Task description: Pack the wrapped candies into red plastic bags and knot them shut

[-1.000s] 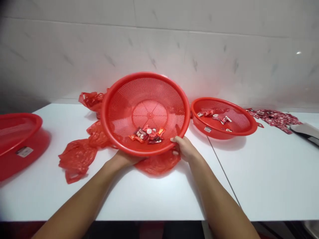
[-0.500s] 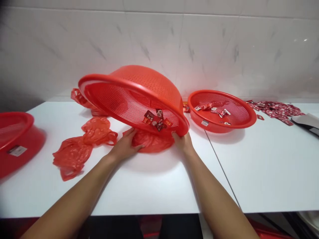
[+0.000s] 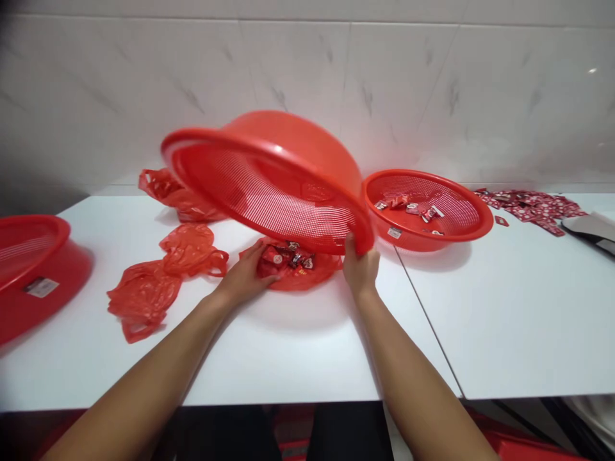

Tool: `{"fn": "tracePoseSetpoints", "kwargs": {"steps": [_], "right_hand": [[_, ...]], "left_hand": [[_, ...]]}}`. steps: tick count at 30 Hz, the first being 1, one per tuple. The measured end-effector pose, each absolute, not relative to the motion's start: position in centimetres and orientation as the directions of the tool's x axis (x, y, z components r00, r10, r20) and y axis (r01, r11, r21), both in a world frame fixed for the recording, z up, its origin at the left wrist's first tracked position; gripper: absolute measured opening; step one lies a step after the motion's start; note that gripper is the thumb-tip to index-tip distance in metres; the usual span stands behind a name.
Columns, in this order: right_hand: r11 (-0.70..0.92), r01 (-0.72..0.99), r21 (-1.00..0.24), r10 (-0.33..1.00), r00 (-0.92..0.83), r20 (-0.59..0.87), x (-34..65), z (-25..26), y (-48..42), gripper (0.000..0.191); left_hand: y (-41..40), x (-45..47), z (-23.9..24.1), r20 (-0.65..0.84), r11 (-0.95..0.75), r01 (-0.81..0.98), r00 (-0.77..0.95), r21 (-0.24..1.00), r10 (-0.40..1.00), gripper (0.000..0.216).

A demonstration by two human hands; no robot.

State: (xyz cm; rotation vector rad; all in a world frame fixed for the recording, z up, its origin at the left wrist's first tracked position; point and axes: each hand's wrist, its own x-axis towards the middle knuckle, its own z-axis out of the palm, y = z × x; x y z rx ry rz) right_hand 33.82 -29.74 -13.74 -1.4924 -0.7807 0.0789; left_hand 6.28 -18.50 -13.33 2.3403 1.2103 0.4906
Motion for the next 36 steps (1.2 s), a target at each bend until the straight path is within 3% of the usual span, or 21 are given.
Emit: {"fn": "tracePoseSetpoints", "kwargs": {"steps": [3, 7, 10, 13, 17, 21, 25, 28, 32, 34, 36], "right_hand": [[0.337, 0.237, -0.911, 0.304, 0.889, 0.343, 34.9, -12.5, -29.4, 0.054], [0.685, 0.159, -0.711, 0.024, 0.97, 0.24, 38.1, -10.5, -29.6, 0.045], [0.658, 0.265, -0.705, -0.073, 0.954, 0.29, 41.9, -10.3, -31.3, 0.039], [0.544, 0.336, -0.768, -0.085, 0.934, 0.348, 46.5, -11.1, -33.9, 0.037], [0.543, 0.127, -0.83, -0.171, 0.985, 0.039, 51.6, -12.6, -36.9, 0.042], [0.487, -0.032, -0.873, -0.121, 0.987, -0.104, 53.2, -13.4, -37.9, 0.047], [0.413, -0.074, -0.908, -0.081, 0.99, -0.117, 51.8, -12.9, -37.1, 0.049], [0.327, 0.073, -0.942, -0.132, 0.991, 0.032, 49.6, -11.6, -35.8, 0.043], [0.185, 0.372, -0.91, -0.19, 0.922, 0.338, 44.9, -10.3, -33.4, 0.027], [0.111, 0.46, -0.881, -0.027, 0.888, 0.46, 42.0, -10.4, -32.2, 0.029], [-0.074, 0.576, -0.814, 0.381, 0.771, 0.51, 39.0, -10.9, -31.3, 0.031]], "left_hand": [[-18.9, 6.3, -13.0, 0.098, -0.494, 0.681, 0.532, 0.541, 0.841, 0.102], [-19.6, 6.4, -12.7, 0.069, -0.475, 0.72, 0.515, 0.507, 0.855, 0.105], [-19.9, 6.4, -12.6, 0.108, -0.498, 0.707, 0.52, 0.503, 0.848, 0.099], [-20.2, 6.5, -12.4, 0.265, -0.584, 0.628, 0.531, 0.514, 0.805, 0.087], [-20.2, 6.6, -12.0, 0.534, -0.702, 0.542, 0.462, 0.462, 0.708, 0.048], [-19.7, 6.3, -11.5, 0.665, -0.684, 0.619, 0.329, 0.385, 0.671, 0.029], [-19.0, 5.6, -11.3, 0.536, -0.473, 0.823, 0.258, 0.314, 0.804, 0.06], [-18.7, 5.1, -11.2, 0.311, -0.347, 0.894, 0.256, 0.284, 0.915, 0.074], [-18.5, 4.8, -10.8, 0.198, -0.293, 0.903, 0.239, 0.315, 0.951, 0.047], [-18.5, 4.8, -10.5, 0.212, -0.281, 0.891, 0.216, 0.356, 0.953, 0.039], [-18.5, 4.9, -10.2, 0.249, -0.274, 0.861, 0.179, 0.428, 0.952, 0.031]]}}
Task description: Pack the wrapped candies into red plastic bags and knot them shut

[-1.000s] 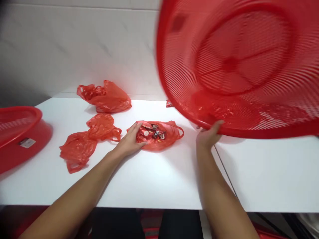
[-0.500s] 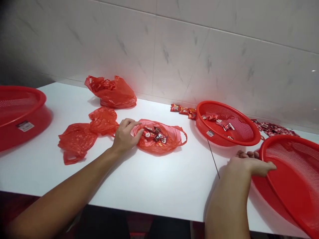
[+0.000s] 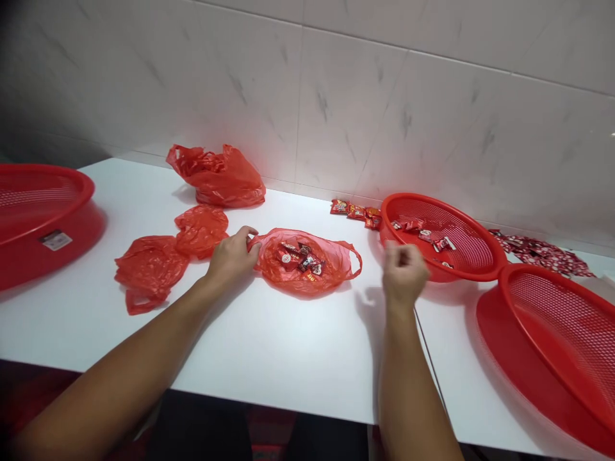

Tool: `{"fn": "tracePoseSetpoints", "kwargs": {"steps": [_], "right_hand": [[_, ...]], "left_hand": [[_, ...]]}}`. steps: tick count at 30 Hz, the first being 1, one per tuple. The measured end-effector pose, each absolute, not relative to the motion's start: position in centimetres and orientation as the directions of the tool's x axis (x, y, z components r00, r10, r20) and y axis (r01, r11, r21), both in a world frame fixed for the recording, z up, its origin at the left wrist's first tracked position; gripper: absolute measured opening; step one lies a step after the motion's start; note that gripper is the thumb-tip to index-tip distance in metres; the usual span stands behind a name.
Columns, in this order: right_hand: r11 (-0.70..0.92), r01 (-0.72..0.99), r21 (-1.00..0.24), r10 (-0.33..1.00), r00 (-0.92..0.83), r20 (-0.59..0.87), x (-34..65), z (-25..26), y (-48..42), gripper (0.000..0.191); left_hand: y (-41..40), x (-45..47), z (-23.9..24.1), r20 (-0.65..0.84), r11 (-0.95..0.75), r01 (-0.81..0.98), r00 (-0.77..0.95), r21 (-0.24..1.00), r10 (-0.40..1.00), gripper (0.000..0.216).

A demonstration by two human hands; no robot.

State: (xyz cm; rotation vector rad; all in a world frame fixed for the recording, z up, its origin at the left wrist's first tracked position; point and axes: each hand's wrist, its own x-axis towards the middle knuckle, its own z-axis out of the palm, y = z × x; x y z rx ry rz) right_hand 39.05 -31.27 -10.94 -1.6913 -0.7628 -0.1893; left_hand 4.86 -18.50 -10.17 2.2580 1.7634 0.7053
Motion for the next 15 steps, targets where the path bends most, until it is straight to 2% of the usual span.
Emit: {"fn": "tracePoseSetpoints", "kwargs": {"steps": [2, 4, 6, 7, 8, 9, 11, 13, 15], "right_hand": [[-0.235, 0.696, -0.679, 0.732, 0.586, 0.348, 36.8, -11.5, -30.5, 0.032], [-0.269, 0.732, -0.626, 0.852, 0.484, 0.2, 35.5, -12.0, -30.1, 0.033], [-0.151, 0.632, -0.76, 0.866, 0.455, 0.206, 35.3, -12.1, -29.9, 0.033], [-0.027, 0.508, -0.861, 0.864, 0.444, 0.235, 35.4, -12.0, -29.9, 0.033], [0.125, 0.335, -0.934, 0.859, 0.435, 0.271, 35.7, -11.9, -30.0, 0.034], [0.277, 0.143, -0.95, 0.846, 0.433, 0.312, 36.0, -11.8, -30.2, 0.034], [0.49, -0.139, -0.86, 0.808, 0.444, 0.388, 36.5, -11.7, -30.5, 0.032], [0.584, -0.197, -0.788, 0.751, 0.501, 0.431, 36.8, -11.7, -30.8, 0.025], [0.604, -0.143, -0.784, 0.694, 0.578, 0.429, 36.8, -11.7, -31.1, 0.016]], "left_hand": [[-18.4, 4.9, -9.9, 0.299, -0.263, 0.799, 0.109, 0.541, 0.948, 0.02], [-18.1, 4.8, -9.5, 0.311, -0.25, 0.639, 0.018, 0.727, 0.95, 0.02], [-17.8, 4.5, -9.0, 0.184, -0.187, 0.274, 0.039, 0.943, 0.982, 0.03], [-17.7, 4.2, -8.7, 0.101, -0.105, 0.029, 0.132, 0.994, 0.986, 0.033], [-17.5, 3.8, -8.3, 0.056, -0.002, -0.207, 0.253, 0.978, 0.966, 0.035], [-17.5, 3.4, -8.0, 0.063, 0.092, -0.397, 0.359, 0.913, 0.931, 0.036], [-17.4, 2.5, -7.4, 0.157, 0.162, -0.626, 0.422, 0.763, 0.893, 0.035], [-17.5, 1.8, -6.9, 0.23, 0.1, -0.712, 0.352, 0.695, 0.907, 0.035], [-17.7, 1.5, -6.6, 0.242, 0.055, -0.711, 0.31, 0.701, 0.92, 0.039]]}}
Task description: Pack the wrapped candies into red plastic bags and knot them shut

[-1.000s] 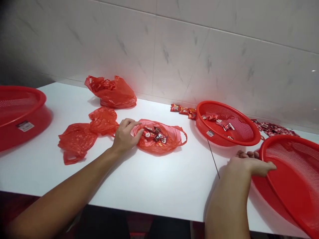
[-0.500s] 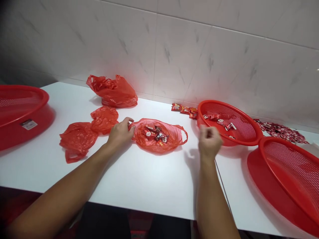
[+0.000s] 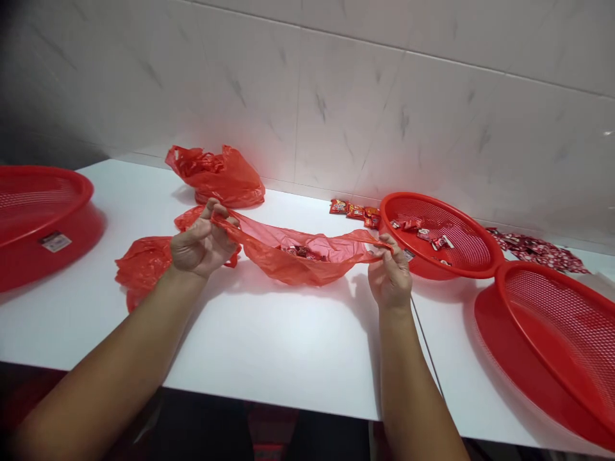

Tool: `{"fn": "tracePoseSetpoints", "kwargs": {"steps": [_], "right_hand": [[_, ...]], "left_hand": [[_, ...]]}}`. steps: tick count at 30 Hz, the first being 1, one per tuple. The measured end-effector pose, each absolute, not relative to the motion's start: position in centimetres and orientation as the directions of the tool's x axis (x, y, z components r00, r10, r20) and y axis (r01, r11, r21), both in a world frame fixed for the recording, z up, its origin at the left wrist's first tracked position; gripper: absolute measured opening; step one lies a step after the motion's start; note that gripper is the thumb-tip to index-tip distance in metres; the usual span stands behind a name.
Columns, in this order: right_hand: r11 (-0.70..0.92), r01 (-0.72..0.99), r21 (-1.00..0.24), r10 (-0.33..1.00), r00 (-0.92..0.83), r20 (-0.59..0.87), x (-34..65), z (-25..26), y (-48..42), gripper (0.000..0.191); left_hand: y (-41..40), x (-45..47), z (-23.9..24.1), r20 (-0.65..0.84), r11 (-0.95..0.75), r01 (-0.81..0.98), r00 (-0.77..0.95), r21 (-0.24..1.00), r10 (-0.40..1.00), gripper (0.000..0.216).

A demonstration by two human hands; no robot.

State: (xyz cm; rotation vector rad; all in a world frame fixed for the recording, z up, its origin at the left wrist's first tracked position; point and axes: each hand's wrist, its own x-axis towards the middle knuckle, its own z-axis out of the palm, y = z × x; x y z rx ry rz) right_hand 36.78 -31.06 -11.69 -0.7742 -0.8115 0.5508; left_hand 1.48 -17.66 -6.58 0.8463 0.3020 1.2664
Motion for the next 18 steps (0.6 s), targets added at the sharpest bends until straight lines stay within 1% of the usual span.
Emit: {"fn": "tracePoseSetpoints", "kwargs": {"steps": [2, 4, 6, 8, 10, 13, 15, 18], "right_hand": [[0.606, -0.11, -0.788, 0.672, 0.601, 0.433, 36.5, -11.3, -31.1, 0.013], [0.621, -0.096, -0.778, 0.689, 0.539, 0.484, 35.9, -10.2, -30.9, 0.015], [0.625, -0.054, -0.779, 0.72, 0.425, 0.549, 35.0, -8.1, -30.6, 0.023], [0.595, 0.027, -0.803, 0.755, 0.323, 0.571, 34.0, -5.2, -30.1, 0.036], [0.541, 0.096, -0.835, 0.789, 0.287, 0.544, 33.1, -1.9, -29.8, 0.044], [0.439, 0.14, -0.888, 0.85, 0.256, 0.46, 32.2, 2.5, -30.2, 0.035], [0.377, 0.184, -0.908, 0.886, 0.213, 0.411, 32.0, 4.3, -31.1, 0.035], [0.335, 0.272, -0.902, 0.896, 0.203, 0.394, 32.0, 5.2, -32.6, 0.038]], "left_hand": [[-17.8, 1.5, -6.4, 0.235, 0.047, -0.684, 0.312, 0.728, 0.921, 0.045], [-17.7, 1.7, -6.4, 0.216, 0.061, -0.662, 0.329, 0.747, 0.919, 0.048], [-17.5, 2.1, -6.5, 0.2, 0.076, -0.664, 0.329, 0.744, 0.923, 0.044], [-17.1, 2.3, -6.8, 0.201, 0.089, -0.695, 0.324, 0.713, 0.925, 0.039], [-16.7, 2.5, -7.2, 0.204, 0.1, -0.723, 0.321, 0.683, 0.925, 0.036], [-16.4, 2.5, -7.7, 0.158, 0.127, -0.718, 0.316, 0.684, 0.935, 0.03], [-16.3, 2.5, -7.9, 0.13, 0.134, -0.705, 0.307, 0.696, 0.943, 0.028], [-16.3, 2.5, -8.0, 0.13, 0.124, -0.689, 0.304, 0.714, 0.944, 0.033]]}}
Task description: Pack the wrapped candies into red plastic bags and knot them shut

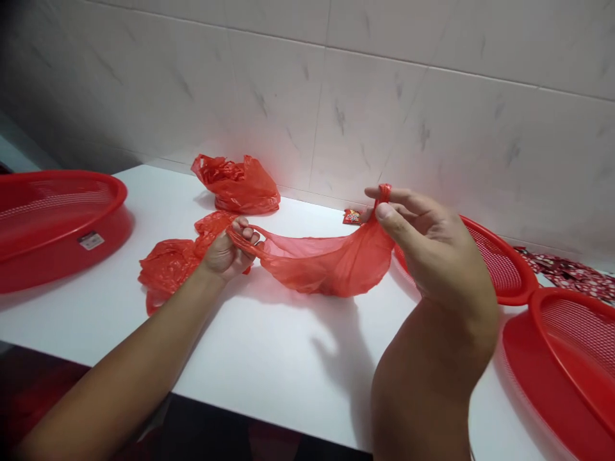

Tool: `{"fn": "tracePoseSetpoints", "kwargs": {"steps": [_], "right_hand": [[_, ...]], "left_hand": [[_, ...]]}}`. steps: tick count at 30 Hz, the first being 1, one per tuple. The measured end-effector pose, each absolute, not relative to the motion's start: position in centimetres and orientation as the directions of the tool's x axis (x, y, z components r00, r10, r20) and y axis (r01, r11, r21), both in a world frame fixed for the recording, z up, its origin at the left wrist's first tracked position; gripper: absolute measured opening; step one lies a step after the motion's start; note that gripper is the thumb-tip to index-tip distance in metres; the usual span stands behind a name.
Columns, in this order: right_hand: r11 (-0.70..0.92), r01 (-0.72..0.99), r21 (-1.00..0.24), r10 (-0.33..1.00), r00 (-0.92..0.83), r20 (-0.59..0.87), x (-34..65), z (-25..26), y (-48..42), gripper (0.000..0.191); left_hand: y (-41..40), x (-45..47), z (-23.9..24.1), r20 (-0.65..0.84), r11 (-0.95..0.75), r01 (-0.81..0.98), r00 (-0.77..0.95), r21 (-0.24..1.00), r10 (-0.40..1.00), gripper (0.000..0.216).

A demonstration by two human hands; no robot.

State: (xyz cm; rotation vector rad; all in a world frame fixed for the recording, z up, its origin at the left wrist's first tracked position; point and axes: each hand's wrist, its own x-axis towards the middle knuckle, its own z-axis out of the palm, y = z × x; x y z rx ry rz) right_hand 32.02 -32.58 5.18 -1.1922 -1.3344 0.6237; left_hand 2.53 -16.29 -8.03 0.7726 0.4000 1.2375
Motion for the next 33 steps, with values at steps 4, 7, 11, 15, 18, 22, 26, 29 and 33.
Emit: {"fn": "tracePoseSetpoints", "kwargs": {"steps": [4, 7, 11, 15, 18, 22, 26, 29, 33], "right_hand": [[0.297, 0.382, -0.875, 0.897, 0.202, 0.393, 32.4, 5.0, -33.6, 0.033], [0.319, 0.381, -0.868, 0.887, 0.204, 0.415, 33.2, 4.9, -33.7, 0.032], [0.346, 0.357, -0.868, 0.874, 0.214, 0.437, 34.9, 4.5, -33.3, 0.035], [0.373, 0.297, -0.879, 0.869, 0.22, 0.443, 36.4, 3.9, -32.7, 0.039], [0.399, 0.193, -0.897, 0.875, 0.212, 0.435, 36.8, 3.5, -31.9, 0.044], [0.446, 0.075, -0.892, 0.871, 0.191, 0.452, 36.6, 3.7, -31.1, 0.043], [0.516, 0.026, -0.856, 0.842, 0.168, 0.513, 35.8, 3.9, -30.4, 0.043], [0.557, 0.048, -0.829, 0.808, 0.2, 0.554, 34.8, 3.5, -29.3, 0.048], [0.452, 0.086, -0.888, 0.89, 0.027, 0.455, 32.8, 2.9, -28.2, 0.065]], "left_hand": [[-16.4, 2.5, -8.2, 0.123, 0.118, -0.659, 0.308, 0.743, 0.943, 0.033], [-16.8, 2.6, -8.0, 0.12, 0.094, -0.646, 0.28, 0.758, 0.953, 0.028], [-17.2, 3.9, -6.1, 0.193, 0.004, -0.621, 0.249, 0.784, 0.949, 0.022], [-17.8, 6.5, -1.0, 0.379, -0.183, -0.568, 0.249, 0.803, 0.891, 0.017], [-18.9, 8.7, 4.0, 0.479, -0.299, -0.565, 0.199, 0.769, 0.855, 0.009], [-20.4, 10.4, 7.8, 0.431, -0.298, -0.554, 0.124, 0.777, 0.894, 0.017], [-20.9, 10.6, 7.6, 0.426, -0.311, -0.579, 0.071, 0.754, 0.902, 0.017], [-21.0, 10.3, 6.6, 0.468, -0.344, -0.501, 0.144, 0.794, 0.872, 0.01], [-21.7, 10.5, 6.0, 0.445, -0.375, -0.248, 0.371, 0.893, 0.815, 0.013]]}}
